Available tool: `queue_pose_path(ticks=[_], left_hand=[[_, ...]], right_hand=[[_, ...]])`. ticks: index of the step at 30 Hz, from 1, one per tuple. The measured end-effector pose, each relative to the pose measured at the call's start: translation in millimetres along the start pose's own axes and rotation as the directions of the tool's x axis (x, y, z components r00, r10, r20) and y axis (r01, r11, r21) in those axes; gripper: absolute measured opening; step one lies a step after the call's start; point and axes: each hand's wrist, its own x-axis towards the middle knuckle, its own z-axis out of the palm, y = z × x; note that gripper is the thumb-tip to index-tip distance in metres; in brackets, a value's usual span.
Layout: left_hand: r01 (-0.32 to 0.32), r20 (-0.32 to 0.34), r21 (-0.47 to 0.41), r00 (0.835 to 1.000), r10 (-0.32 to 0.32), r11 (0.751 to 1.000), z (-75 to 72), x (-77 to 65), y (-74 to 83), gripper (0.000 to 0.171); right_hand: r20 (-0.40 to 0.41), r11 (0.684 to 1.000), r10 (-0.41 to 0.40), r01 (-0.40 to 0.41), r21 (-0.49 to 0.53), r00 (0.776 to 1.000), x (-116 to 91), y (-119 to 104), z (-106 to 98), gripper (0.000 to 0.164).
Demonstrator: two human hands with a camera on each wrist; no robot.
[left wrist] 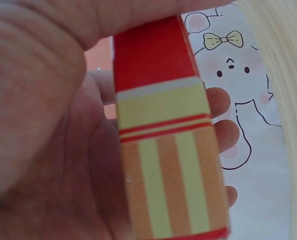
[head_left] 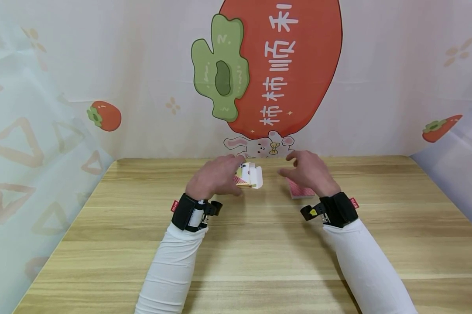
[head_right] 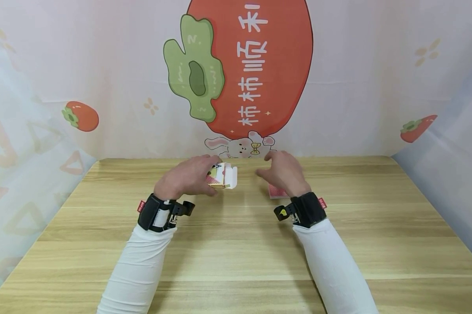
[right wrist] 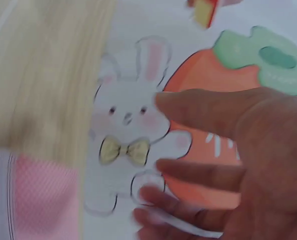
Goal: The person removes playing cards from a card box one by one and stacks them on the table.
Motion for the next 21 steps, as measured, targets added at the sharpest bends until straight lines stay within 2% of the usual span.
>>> queue_pose_path(ticks=[3,7,9,11,14,21], left_hand=[[-0.002,-0.006,0.004,1.0,0.002,1.0,-0.5,0.4,0.0,0.084],[-0.007,-0.03,-0.004,1.0,0.007,1.0,-0.1,2.0,-0.4,0.083],[-0.014,-0.048,-0.009,0.999,0.013,1.0,0.2,2.5,-0.8,0.083],[-0.023,-0.067,-0.008,0.998,0.023,1.0,0.5,2.8,-1.1,0.082],[-0.035,-0.093,-0.01,0.995,0.034,0.999,0.7,3.0,-1.5,0.078],[-0.094,-0.154,-0.049,0.984,0.086,0.994,0.4,4.0,-2.0,0.069]], right_hand=[[-0.056,0.98,-0.119,0.126,0.156,0.991,-2.4,-9.6,-0.6,0.038],[-0.106,0.901,-0.243,0.265,0.344,0.964,-7.3,-25.2,0.2,0.024],[-0.121,0.866,-0.297,0.32,0.385,0.947,-9.6,-32.5,1.9,0.019],[-0.127,0.848,-0.33,0.353,0.396,0.935,-11.3,-38.2,4.0,0.016],[-0.129,0.849,-0.346,0.369,0.379,0.929,-13.7,-43.8,6.8,0.012],[-0.127,0.868,-0.283,0.31,0.387,0.951,-15.6,-46.9,11.0,0.009]])
